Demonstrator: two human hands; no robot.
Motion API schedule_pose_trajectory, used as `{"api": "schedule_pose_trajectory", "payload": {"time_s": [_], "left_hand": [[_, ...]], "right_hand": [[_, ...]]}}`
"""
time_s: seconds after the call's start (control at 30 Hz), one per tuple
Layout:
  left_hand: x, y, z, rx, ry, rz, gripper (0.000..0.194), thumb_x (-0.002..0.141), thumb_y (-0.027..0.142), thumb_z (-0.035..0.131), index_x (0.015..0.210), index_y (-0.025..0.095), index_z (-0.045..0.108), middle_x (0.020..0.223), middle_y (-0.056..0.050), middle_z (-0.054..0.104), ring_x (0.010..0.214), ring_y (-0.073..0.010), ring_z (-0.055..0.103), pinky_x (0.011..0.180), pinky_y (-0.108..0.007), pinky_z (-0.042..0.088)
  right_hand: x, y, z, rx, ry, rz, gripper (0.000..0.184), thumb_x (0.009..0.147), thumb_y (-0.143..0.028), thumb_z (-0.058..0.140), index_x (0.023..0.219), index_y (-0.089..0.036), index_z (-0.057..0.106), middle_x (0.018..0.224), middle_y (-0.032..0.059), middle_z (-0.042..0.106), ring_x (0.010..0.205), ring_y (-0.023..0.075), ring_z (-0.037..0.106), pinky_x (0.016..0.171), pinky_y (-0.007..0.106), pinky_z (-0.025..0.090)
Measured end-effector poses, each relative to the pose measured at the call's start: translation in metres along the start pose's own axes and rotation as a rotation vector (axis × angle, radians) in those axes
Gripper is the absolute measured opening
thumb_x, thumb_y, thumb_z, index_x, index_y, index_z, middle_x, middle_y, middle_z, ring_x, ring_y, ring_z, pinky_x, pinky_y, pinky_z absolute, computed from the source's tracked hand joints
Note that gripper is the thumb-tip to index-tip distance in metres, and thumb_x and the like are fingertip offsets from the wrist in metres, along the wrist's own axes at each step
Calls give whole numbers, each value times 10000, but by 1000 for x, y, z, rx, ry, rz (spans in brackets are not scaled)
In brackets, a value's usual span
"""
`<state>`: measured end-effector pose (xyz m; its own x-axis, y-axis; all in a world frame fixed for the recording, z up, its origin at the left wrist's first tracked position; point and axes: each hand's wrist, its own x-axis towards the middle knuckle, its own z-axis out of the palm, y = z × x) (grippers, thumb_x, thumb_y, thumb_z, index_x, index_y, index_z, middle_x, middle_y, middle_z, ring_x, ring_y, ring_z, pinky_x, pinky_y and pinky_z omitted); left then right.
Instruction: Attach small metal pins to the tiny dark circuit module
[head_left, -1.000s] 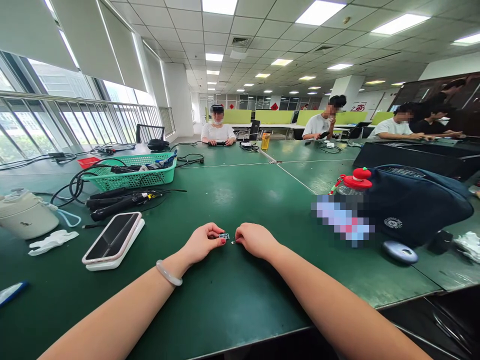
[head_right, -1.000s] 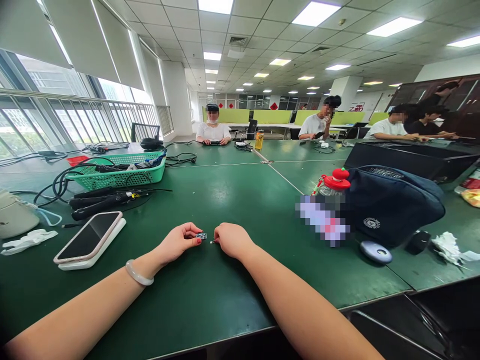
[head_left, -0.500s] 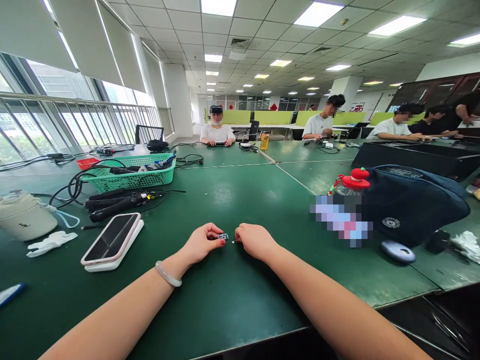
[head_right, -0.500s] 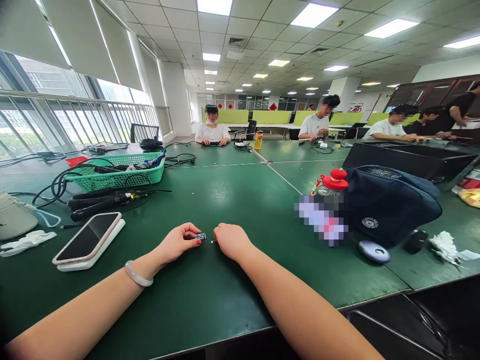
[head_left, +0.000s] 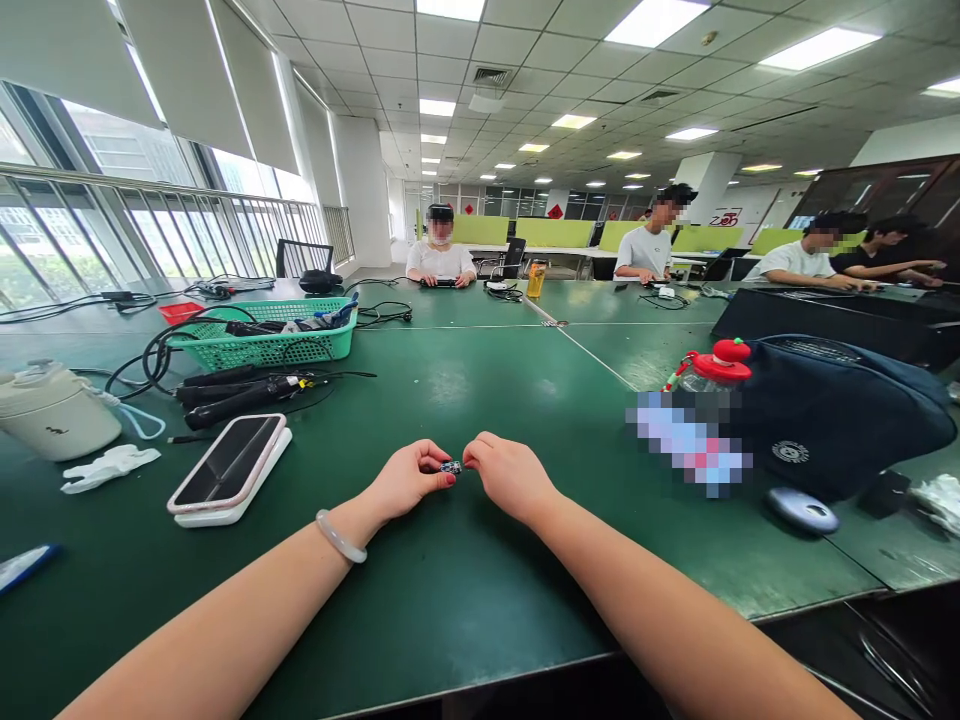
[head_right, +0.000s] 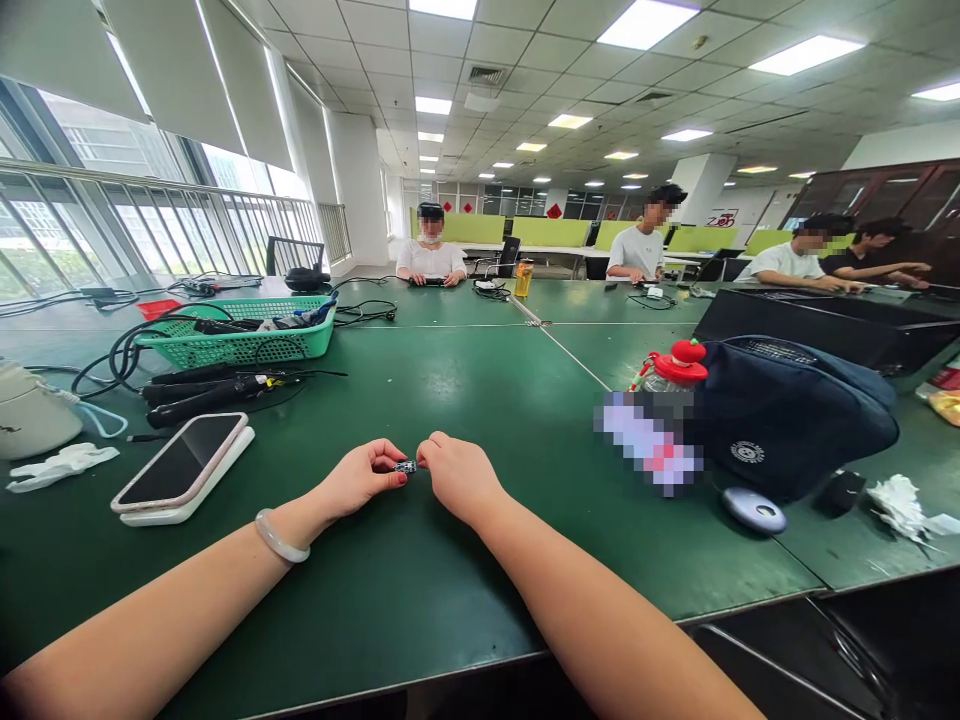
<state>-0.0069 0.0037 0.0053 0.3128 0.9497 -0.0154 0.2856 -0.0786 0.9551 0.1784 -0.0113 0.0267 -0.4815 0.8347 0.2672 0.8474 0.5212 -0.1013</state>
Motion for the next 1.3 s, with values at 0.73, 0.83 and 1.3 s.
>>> {"api": "schedule_pose_trajectory", "payload": {"time_s": [0.73,0.83,1.3], "left_hand": [[-2,1,1,37,-24,20,295,579,279,734,787,159,563,755,-34,651,747,-167,610,699,-291,471],[-2,1,1,52,-26,17,285,583,261,727,786,157,556,755,-32,643,742,-163,604,705,-293,466],[-2,4,0,18,-26,10,250,602,222,705,778,154,541,735,-15,640,735,-150,606,701,-280,466]], "right_hand": [[-1,-7,2,-36,-14,-64,170,886,-201,422,911,-194,590,900,35,578,732,113,555,640,203,366],[-1,-8,2,-46,-26,-56,173,886,-198,418,915,-191,588,908,41,578,742,113,558,642,203,370],[-1,-3,3,27,29,-13,230,913,-263,378,1011,-222,582,945,31,592,785,127,574,670,228,389]]}}
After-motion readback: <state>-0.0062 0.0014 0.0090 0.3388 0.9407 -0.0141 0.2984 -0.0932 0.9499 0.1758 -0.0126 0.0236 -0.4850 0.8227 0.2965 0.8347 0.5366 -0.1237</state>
